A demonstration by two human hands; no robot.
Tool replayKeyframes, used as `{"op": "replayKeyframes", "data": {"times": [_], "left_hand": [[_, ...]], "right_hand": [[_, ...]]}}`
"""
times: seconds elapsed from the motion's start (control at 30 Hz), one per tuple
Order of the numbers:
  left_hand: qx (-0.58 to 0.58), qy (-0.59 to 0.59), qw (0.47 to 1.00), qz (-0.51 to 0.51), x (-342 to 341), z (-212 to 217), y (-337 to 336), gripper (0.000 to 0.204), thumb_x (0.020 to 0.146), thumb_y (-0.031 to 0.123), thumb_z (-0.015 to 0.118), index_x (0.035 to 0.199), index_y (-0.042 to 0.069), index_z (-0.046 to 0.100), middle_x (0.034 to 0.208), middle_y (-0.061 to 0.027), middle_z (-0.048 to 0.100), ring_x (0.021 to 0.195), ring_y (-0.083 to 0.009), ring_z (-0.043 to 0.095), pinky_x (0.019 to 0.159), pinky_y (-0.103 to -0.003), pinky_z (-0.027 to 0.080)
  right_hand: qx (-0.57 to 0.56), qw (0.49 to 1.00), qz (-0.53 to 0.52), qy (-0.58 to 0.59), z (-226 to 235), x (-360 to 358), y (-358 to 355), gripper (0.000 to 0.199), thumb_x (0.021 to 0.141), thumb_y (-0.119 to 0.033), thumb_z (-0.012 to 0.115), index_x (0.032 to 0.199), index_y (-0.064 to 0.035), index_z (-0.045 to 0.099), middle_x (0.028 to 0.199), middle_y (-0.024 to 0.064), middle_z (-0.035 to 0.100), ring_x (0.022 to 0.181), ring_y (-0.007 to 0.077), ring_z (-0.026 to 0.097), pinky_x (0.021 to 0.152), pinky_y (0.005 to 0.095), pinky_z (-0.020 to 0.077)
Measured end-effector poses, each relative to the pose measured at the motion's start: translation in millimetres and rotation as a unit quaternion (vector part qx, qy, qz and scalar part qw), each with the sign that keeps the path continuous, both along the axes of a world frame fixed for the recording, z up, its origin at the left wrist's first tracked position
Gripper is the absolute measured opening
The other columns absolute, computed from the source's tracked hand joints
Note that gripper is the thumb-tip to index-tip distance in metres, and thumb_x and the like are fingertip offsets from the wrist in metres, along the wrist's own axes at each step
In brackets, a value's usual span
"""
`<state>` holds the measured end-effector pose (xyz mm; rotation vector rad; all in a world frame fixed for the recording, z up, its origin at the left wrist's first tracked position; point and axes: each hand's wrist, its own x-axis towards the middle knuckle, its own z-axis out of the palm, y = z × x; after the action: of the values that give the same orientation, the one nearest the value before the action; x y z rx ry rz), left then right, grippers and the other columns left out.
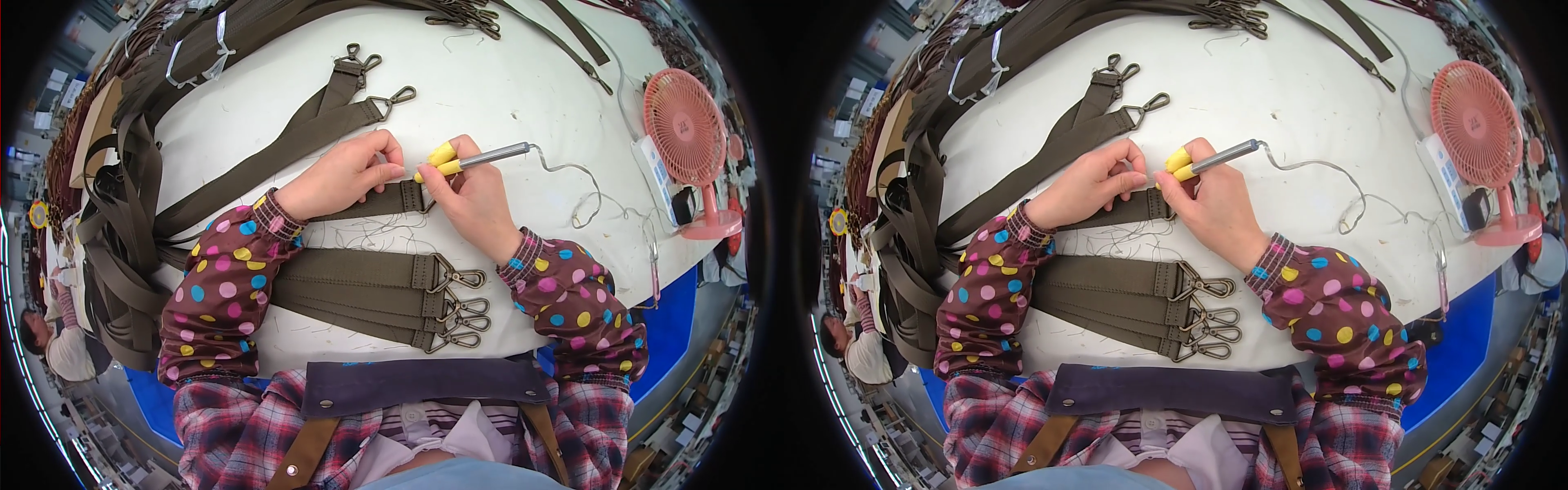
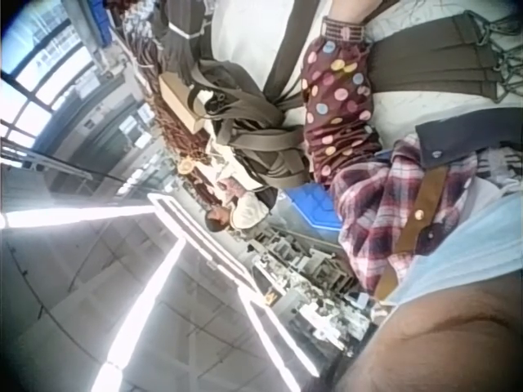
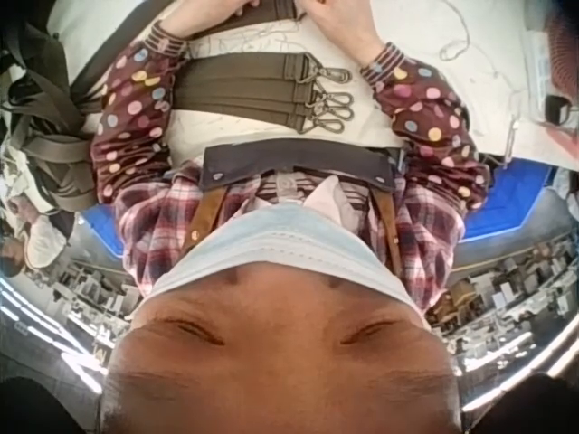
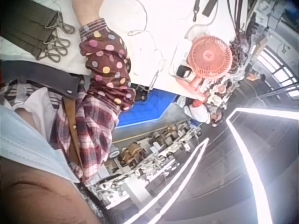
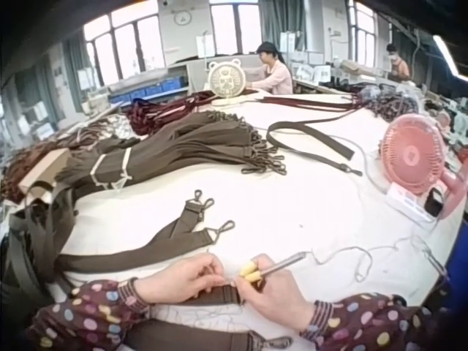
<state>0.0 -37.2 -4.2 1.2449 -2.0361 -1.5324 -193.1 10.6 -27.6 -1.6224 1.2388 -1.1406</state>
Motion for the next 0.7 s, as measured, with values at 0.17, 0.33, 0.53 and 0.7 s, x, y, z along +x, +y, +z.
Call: {"op": "replayKeyframes", "data": {"times": [0.17, 0.33, 0.53, 0.7], "left_hand": [[-0.210, -0.036, 0.975, -0.059, -4, -9, 0, 0.016, 0.088, 0.017, 0.063, 0.090, 0.004, 0.054, 0.072, -0.0011, 0.053, 0.064, -0.0074, 0.051, 0.054, -0.024, 0.043], [-0.199, -0.099, 0.973, -0.067, -17, 1, -2, 0.021, 0.082, 0.022, 0.066, 0.087, 0.002, 0.059, 0.079, -0.0112, 0.062, 0.076, -0.0255, 0.060, 0.069, -0.036, 0.047], [-0.053, -0.066, 0.996, -0.002, -9, 6, 1, 0.019, 0.085, 0.016, 0.066, 0.088, 0.000, 0.056, 0.074, -0.0036, 0.056, 0.066, -0.0098, 0.053, 0.059, -0.026, 0.045], [-0.143, -0.017, 0.989, -0.022, -9, 3, 0, 0.018, 0.084, 0.016, 0.067, 0.088, 0.001, 0.057, 0.068, -0.0026, 0.057, 0.062, -0.0109, 0.053, 0.058, -0.026, 0.045]], "right_hand": [[0.021, 0.995, -0.054, -0.076, 1, -3, 1, 0.019, 0.086, -0.012, 0.063, 0.087, -0.0029, 0.046, 0.068, 0.0039, 0.060, 0.054, 0.0054, 0.053, 0.047, 0.0215, 0.0414], [0.035, 0.994, -0.046, -0.089, -1, -6, 2, 0.020, 0.086, -0.012, 0.063, 0.086, -0.0024, 0.046, 0.068, 0.0041, 0.060, 0.054, 0.0049, 0.052, 0.047, 0.0210, 0.0410], [0.006, 0.997, -0.015, -0.071, -9, -5, -1, 0.021, 0.086, -0.013, 0.063, 0.086, -0.0024, 0.045, 0.068, 0.0037, 0.060, 0.055, 0.0042, 0.052, 0.047, 0.0213, 0.0405], [0.028, 0.994, -0.027, -0.106, 3, -4, 3, 0.019, 0.086, -0.011, 0.063, 0.087, -0.0024, 0.045, 0.070, 0.0038, 0.060, 0.058, 0.0045, 0.054, 0.048, 0.0204, 0.0423]]}}
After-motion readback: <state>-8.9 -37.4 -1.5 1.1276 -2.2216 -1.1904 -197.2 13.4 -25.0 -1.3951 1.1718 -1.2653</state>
